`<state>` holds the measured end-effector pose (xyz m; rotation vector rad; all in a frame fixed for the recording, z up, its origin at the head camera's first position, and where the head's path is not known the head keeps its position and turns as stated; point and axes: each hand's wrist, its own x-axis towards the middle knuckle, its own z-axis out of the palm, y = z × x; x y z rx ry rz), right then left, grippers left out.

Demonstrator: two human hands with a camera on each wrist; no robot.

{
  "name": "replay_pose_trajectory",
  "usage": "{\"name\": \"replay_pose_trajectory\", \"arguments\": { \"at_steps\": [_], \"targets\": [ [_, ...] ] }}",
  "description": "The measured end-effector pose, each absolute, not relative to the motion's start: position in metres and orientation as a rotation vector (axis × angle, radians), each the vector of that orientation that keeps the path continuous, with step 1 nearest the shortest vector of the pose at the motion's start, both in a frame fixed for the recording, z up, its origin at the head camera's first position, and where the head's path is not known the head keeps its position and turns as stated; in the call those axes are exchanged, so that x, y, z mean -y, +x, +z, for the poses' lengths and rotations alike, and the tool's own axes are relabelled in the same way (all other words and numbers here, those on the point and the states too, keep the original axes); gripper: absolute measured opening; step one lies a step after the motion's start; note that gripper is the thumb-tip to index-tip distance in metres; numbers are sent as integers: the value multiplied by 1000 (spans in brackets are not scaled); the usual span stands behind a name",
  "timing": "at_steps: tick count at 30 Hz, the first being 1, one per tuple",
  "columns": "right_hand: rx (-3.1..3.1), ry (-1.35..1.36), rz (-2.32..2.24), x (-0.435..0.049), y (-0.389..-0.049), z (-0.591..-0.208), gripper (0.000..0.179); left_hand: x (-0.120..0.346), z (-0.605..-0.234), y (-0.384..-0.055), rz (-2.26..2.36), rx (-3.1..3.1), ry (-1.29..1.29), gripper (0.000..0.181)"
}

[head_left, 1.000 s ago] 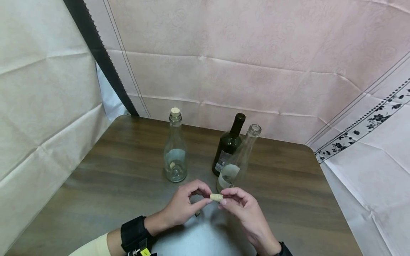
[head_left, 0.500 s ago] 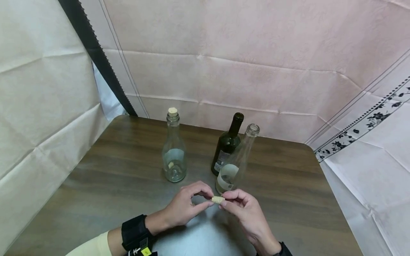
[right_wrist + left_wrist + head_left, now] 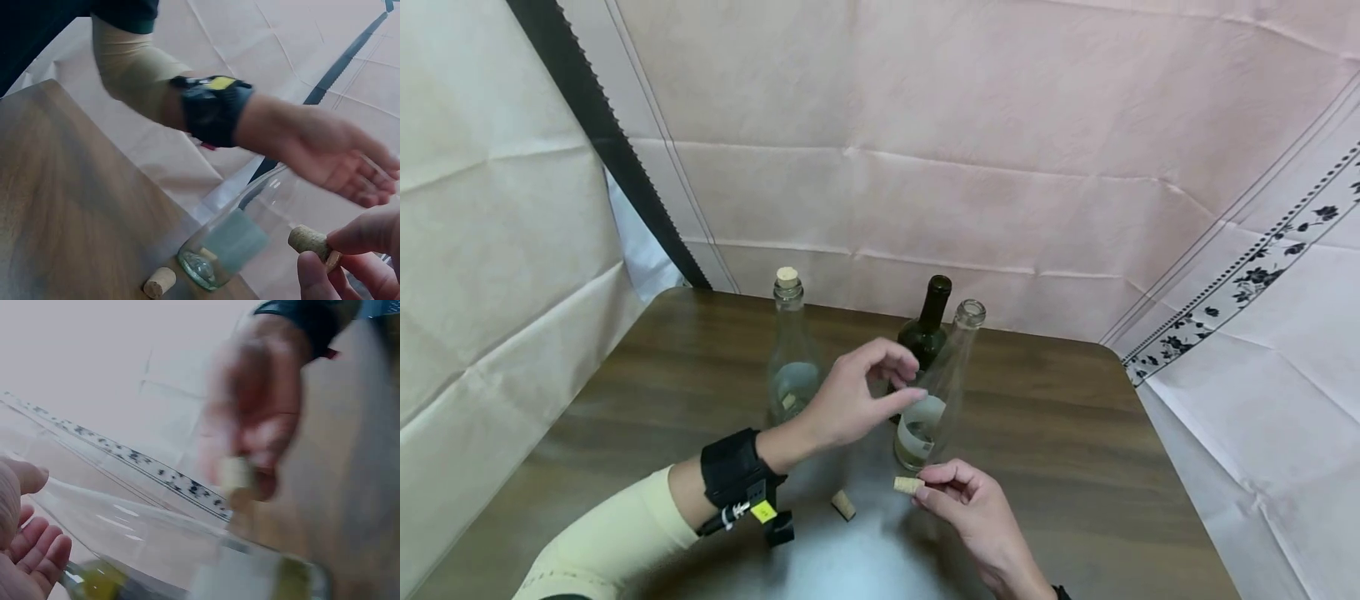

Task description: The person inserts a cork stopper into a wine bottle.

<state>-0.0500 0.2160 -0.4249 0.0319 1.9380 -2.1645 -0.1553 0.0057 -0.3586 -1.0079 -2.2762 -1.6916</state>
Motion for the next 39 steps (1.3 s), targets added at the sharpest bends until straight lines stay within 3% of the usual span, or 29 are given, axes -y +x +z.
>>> {"name": "replay_pose_trajectory", "arguments": {
  "at_steps": [11,21,39],
  "targets": [
    [-1919,8,-2166,-222,-45,-428,24,-34,-307,-184,-1839,2298,-1019,36],
    [-1875,-32,-2191,-227,-42,-432,14,-45,-299,-197,-1820,2361,-1117,28],
    [-2022,11,-2180,-242,-40,-420,24,-45,-293,-191,-1764,2329,-1146,25]
  ]
}}
